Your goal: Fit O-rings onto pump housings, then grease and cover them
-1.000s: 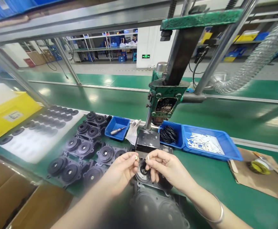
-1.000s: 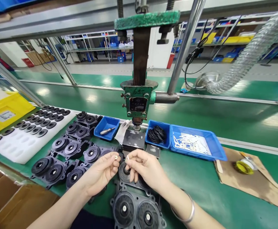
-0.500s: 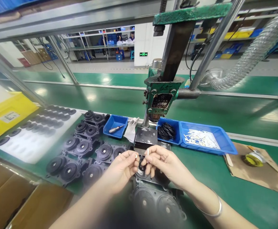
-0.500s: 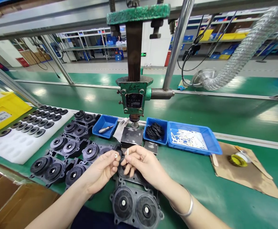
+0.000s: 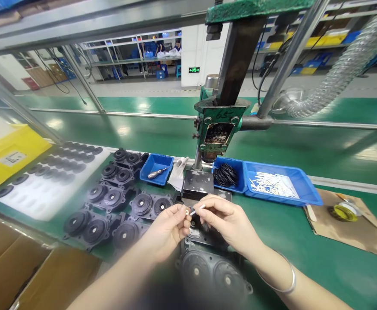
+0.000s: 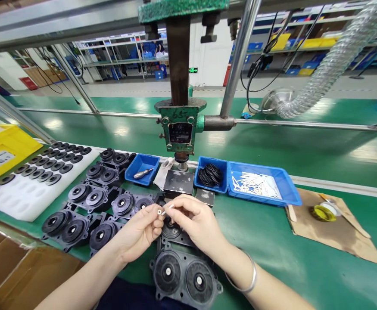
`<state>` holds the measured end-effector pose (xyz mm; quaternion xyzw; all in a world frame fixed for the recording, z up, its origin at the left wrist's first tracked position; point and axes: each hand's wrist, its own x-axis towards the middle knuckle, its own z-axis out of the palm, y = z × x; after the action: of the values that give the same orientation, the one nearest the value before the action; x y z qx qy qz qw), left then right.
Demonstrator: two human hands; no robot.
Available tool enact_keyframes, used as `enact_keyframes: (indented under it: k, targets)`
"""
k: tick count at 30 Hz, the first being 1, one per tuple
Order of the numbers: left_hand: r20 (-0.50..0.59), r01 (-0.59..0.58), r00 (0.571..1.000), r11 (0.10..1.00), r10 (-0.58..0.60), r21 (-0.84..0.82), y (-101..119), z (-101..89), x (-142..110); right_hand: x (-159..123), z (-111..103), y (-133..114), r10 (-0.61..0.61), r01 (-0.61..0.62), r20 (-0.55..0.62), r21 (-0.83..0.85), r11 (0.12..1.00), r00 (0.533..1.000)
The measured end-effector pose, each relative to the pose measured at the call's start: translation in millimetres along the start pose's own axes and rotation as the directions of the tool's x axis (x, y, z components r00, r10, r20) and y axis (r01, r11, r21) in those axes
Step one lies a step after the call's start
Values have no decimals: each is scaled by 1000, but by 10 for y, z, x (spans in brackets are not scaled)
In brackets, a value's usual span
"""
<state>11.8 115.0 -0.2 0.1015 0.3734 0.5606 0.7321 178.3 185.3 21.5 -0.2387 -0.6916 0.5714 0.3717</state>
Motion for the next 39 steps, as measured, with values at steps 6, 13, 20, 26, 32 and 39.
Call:
enact_keyframes:
  k: [6, 13, 20, 26, 32, 39]
  targets:
    - [24, 26, 999, 999, -25, -29, 5, 28, -7, 34, 47, 24, -167, 163, -23, -139, 977, 986]
    - [31, 36, 999, 999, -35, -37, -17, 22, -12, 4, 62, 65, -344, 335, 18, -275, 901, 939]
    - [27, -128, 992, 984, 125, 120, -27, 47, -22, -64, 95, 79, -295, 284, 21, -349, 893, 955]
    - [2, -365, 919, 847, 395, 386, 22, 68, -70, -46, 81, 30, 100, -103, -24, -175, 979, 995]
    - [46, -420, 894, 797, 447, 435, 101, 45, -73, -7, 137, 41, 275, -280, 57, 129, 951, 960]
    - [202, -498, 865, 734, 460, 462, 387, 16, -142, 81, 207, 101, 303, -337, 184, 198, 920, 935]
